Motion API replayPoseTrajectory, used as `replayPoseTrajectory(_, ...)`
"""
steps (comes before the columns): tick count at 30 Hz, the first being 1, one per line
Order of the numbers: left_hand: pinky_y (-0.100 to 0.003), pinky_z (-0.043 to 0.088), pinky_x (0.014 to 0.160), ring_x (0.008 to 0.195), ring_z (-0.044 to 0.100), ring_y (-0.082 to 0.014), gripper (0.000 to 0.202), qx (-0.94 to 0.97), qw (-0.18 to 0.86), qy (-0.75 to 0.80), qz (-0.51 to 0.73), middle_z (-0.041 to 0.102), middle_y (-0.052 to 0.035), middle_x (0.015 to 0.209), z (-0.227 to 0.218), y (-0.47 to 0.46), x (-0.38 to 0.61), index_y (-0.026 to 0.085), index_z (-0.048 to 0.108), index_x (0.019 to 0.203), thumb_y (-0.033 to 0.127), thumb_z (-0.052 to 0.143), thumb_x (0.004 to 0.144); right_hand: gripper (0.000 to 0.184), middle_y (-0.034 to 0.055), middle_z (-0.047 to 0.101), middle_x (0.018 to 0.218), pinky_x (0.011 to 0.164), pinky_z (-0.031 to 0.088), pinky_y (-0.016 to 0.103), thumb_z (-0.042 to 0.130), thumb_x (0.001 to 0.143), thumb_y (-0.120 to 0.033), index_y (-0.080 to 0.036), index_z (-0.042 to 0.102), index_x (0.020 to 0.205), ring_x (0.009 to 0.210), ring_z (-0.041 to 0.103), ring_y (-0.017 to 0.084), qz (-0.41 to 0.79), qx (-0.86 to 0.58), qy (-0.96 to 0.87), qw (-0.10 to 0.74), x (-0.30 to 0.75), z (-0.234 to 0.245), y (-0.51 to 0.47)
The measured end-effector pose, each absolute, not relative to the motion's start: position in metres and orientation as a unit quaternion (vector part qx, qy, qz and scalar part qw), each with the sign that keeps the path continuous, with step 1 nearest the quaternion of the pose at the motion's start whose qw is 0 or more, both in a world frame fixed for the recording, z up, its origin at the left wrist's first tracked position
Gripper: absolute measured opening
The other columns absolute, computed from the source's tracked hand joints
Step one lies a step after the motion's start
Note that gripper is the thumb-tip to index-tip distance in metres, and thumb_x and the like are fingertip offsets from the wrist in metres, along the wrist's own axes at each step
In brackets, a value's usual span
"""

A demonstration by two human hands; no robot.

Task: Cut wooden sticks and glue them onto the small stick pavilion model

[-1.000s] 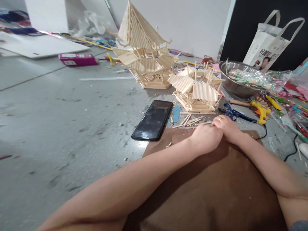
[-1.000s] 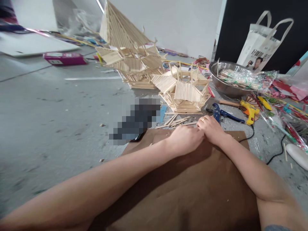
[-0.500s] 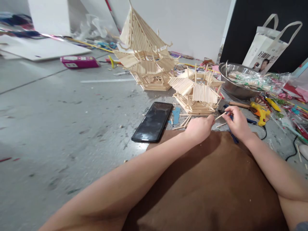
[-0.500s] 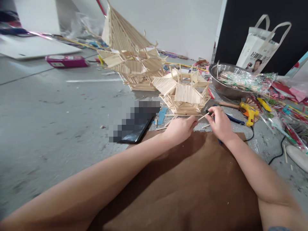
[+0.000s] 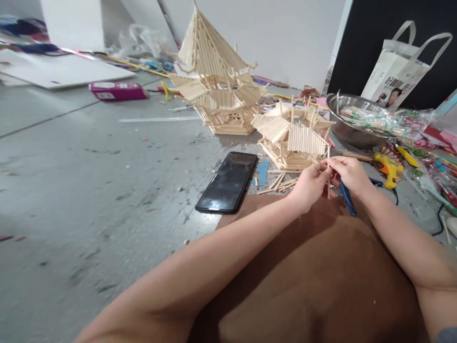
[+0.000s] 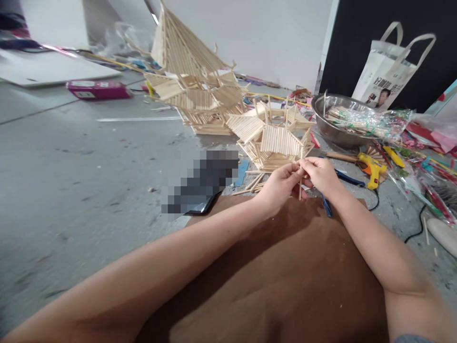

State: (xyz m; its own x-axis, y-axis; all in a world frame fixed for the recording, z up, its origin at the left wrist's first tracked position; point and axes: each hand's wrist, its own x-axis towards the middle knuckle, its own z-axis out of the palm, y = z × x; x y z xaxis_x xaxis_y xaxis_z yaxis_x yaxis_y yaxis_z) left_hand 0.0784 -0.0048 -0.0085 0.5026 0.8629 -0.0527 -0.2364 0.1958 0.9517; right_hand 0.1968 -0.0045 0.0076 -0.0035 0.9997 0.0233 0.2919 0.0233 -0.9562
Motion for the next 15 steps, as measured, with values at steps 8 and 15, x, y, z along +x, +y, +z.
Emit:
replayPoseTrajectory(8, -0.018, 0.045, 0.045, 0.042, 0.054, -0.0053, 0.006, 0.479, 0.724, 0.320, 0.379, 0.058, 0.0017, 0.060, -0.005, -0.002, 0.077, 0.013, 0.046, 0.078, 0.012, 0.041, 0.082, 0.030, -0.0045, 0.042, 0.043, 0.038, 0.026, 0.022, 0.047, 0.074, -0.039, -0.013, 0.060, 0.068, 0.037, 0.038, 0.007, 0.332, -0.594, -0.623, 0.386, 0.199, 0.007, 0.007)
replayPoseTrajectory(15, -0.019, 0.044, 0.045, 0.041, 0.054, -0.0057, 0.005, 0.479, 0.726, 0.312, 0.382, 0.059, 0.0008, 0.062, -0.007, -0.001, 0.077, 0.013, 0.046, 0.077, 0.013, 0.043, 0.082, 0.029, -0.0046, 0.042, 0.042, 0.038, 0.026, 0.022, 0.045, 0.075, -0.039, -0.014, 0.056, 0.063, 0.037, 0.038, 0.007, 0.335, -0.596, -0.624, 0.380, 0.199, 0.005, 0.006)
